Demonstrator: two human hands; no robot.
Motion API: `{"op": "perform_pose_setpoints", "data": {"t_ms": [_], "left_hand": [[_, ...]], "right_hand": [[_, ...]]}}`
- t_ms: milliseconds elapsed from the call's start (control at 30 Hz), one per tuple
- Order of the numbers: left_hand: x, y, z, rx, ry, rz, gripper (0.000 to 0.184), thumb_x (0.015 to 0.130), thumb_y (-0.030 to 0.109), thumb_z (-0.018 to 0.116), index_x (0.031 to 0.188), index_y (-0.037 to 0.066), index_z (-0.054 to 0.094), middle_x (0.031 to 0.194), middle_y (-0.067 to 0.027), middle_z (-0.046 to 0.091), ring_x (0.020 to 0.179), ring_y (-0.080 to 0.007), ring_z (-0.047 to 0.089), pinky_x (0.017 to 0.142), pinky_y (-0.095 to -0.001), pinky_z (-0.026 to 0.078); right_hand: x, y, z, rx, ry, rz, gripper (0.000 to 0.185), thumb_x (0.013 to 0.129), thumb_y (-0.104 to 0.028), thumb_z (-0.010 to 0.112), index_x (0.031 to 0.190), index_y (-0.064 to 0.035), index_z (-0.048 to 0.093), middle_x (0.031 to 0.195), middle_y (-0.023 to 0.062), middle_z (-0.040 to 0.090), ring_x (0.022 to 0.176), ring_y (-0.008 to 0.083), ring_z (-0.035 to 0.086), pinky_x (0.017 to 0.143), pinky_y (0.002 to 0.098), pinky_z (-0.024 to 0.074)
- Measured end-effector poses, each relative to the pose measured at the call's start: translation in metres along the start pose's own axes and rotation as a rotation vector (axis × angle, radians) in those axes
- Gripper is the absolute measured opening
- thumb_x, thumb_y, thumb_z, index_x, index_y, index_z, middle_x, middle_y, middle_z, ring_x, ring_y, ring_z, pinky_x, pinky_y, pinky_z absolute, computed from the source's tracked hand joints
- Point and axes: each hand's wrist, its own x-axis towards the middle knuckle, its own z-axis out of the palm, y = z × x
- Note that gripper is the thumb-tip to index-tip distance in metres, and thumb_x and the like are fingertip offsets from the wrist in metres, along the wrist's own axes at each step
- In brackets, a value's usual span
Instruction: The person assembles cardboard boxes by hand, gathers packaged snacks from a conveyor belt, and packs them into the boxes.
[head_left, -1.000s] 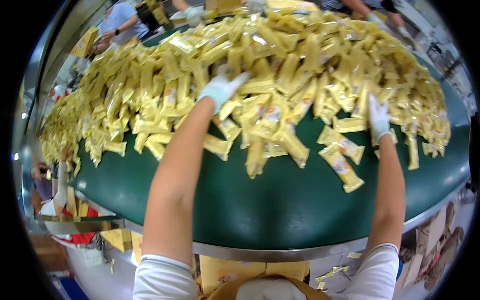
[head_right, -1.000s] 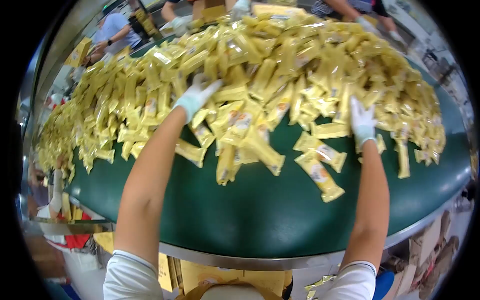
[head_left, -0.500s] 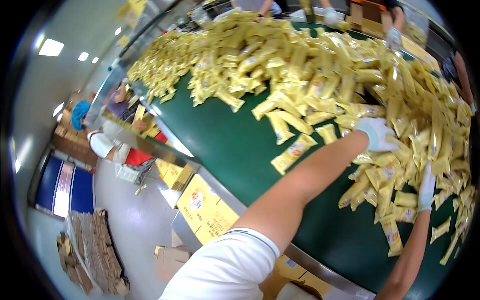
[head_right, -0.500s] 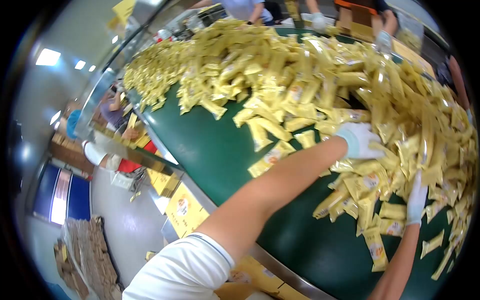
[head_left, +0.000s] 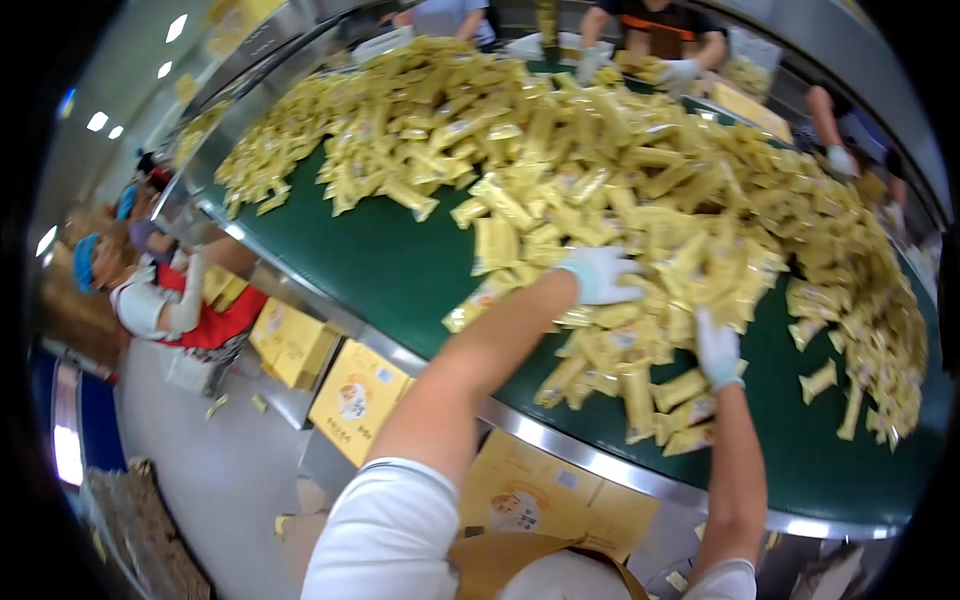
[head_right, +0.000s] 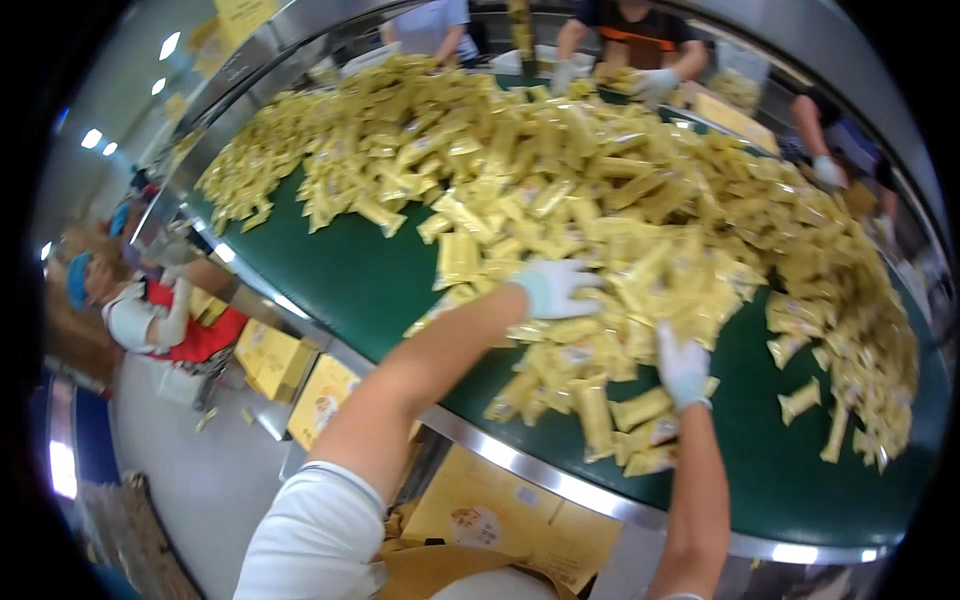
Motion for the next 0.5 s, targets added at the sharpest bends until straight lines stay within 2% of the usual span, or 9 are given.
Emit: {"op": "perform_pose_setpoints", "data": {"t_ms": [100, 133, 200, 233, 267, 333, 400, 467, 500], "left_hand": [[-0.024, -0.002, -0.021, 0.017, -0.012, -0.007, 0.064, 0.090, 0.063, 0.054, 0.142, 0.026, 0.056, 0.151, -0.0140, 0.048, 0.128, -0.0351, 0.055, 0.104, -0.0442, 0.048], [-0.039, 0.006, -0.036, 0.019, -0.027, -0.050, 0.063, 0.090, 0.061, 0.055, 0.142, 0.026, 0.056, 0.152, -0.0149, 0.047, 0.130, -0.0357, 0.054, 0.104, -0.0439, 0.047], [-0.073, 0.015, -0.061, 0.057, -0.006, -0.081, 0.059, 0.092, 0.054, 0.056, 0.142, 0.022, 0.055, 0.151, -0.0158, 0.047, 0.128, -0.0380, 0.054, 0.104, -0.0433, 0.047], [-0.098, 0.016, -0.066, -0.020, 0.055, -0.024, 0.055, 0.094, 0.050, 0.056, 0.138, 0.018, 0.058, 0.144, -0.0165, 0.053, 0.123, -0.0379, 0.058, 0.103, -0.0426, 0.048], [-0.126, 0.017, -0.068, -0.097, 0.119, 0.033, 0.051, 0.095, 0.047, 0.056, 0.134, 0.015, 0.062, 0.137, -0.0172, 0.060, 0.117, -0.0379, 0.061, 0.101, -0.0418, 0.049], [-0.191, 0.035, -0.085, -0.298, -0.036, -0.034, 0.044, 0.096, 0.041, 0.057, 0.123, 0.008, 0.069, 0.117, -0.0171, 0.071, 0.108, -0.0355, 0.067, 0.097, -0.0390, 0.051], [-0.251, 0.030, -0.067, -0.544, -0.296, -0.059, 0.053, 0.096, 0.052, 0.051, 0.117, 0.008, 0.072, 0.119, -0.0204, 0.069, 0.109, -0.0375, 0.066, 0.098, -0.0404, 0.050], [-0.301, 0.043, -0.037, -0.495, -0.542, -0.260, 0.060, 0.096, 0.057, 0.048, 0.116, 0.006, 0.072, 0.120, -0.0220, 0.068, 0.107, -0.0402, 0.067, 0.097, -0.0407, 0.051], [-0.318, 0.044, 0.001, -0.429, -0.548, -0.318, 0.067, 0.095, 0.060, 0.048, 0.123, 0.003, 0.068, 0.119, -0.0248, 0.068, 0.109, -0.0417, 0.066, 0.099, -0.0415, 0.050]], "right_hand": [[-0.024, -0.037, -0.031, -0.119, -0.170, -0.061, 0.080, 0.083, -0.074, 0.059, 0.106, 0.0016, 0.073, 0.105, 0.0287, 0.071, 0.101, 0.0419, 0.068, 0.091, 0.0448, 0.0515], [-0.025, -0.041, -0.046, -0.150, -0.350, -0.041, 0.079, 0.081, -0.068, 0.066, 0.120, 0.0006, 0.068, 0.108, 0.0277, 0.070, 0.105, 0.0416, 0.067, 0.094, 0.0428, 0.0513], [-0.051, -0.032, -0.069, -0.075, -0.297, -0.300, 0.078, 0.081, -0.059, 0.071, 0.134, -0.0035, 0.061, 0.121, 0.0280, 0.066, 0.110, 0.0406, 0.065, 0.097, 0.0398, 0.0508], [-0.073, -0.037, -0.091, -0.282, -0.294, -0.296, 0.080, 0.081, -0.054, 0.072, 0.144, -0.0103, 0.053, 0.130, 0.0264, 0.061, 0.113, 0.0407, 0.063, 0.099, 0.0387, 0.0501], [-0.091, -0.018, -0.093, -0.267, -0.131, -0.424, 0.065, 0.083, -0.048, 0.072, 0.136, -0.0118, 0.062, 0.130, 0.0233, 0.060, 0.111, 0.0386, 0.063, 0.097, 0.0379, 0.0515], [-0.159, -0.048, -0.136, 0.022, -0.192, -0.379, 0.050, 0.087, -0.043, 0.071, 0.122, -0.0072, 0.070, 0.116, 0.0195, 0.067, 0.102, 0.0362, 0.068, 0.091, 0.0368, 0.0539], [-0.218, -0.036, -0.154, 0.232, -0.366, -0.094, 0.042, 0.089, -0.040, 0.071, 0.109, -0.0028, 0.073, 0.106, 0.0165, 0.071, 0.090, 0.0346, 0.070, 0.084, 0.0349, 0.0555], [-0.263, 0.021, -0.138, 0.343, -0.532, -0.006, 0.051, 0.091, -0.050, 0.067, 0.110, -0.0034, 0.074, 0.105, 0.0168, 0.074, 0.083, 0.0363, 0.071, 0.082, 0.0369, 0.0558], [-0.281, 0.037, -0.124, 0.144, -0.576, 0.120, 0.060, 0.090, -0.056, 0.064, 0.115, -0.0017, 0.072, 0.112, 0.0206, 0.072, 0.091, 0.0381, 0.071, 0.087, 0.0384, 0.0546]]}}
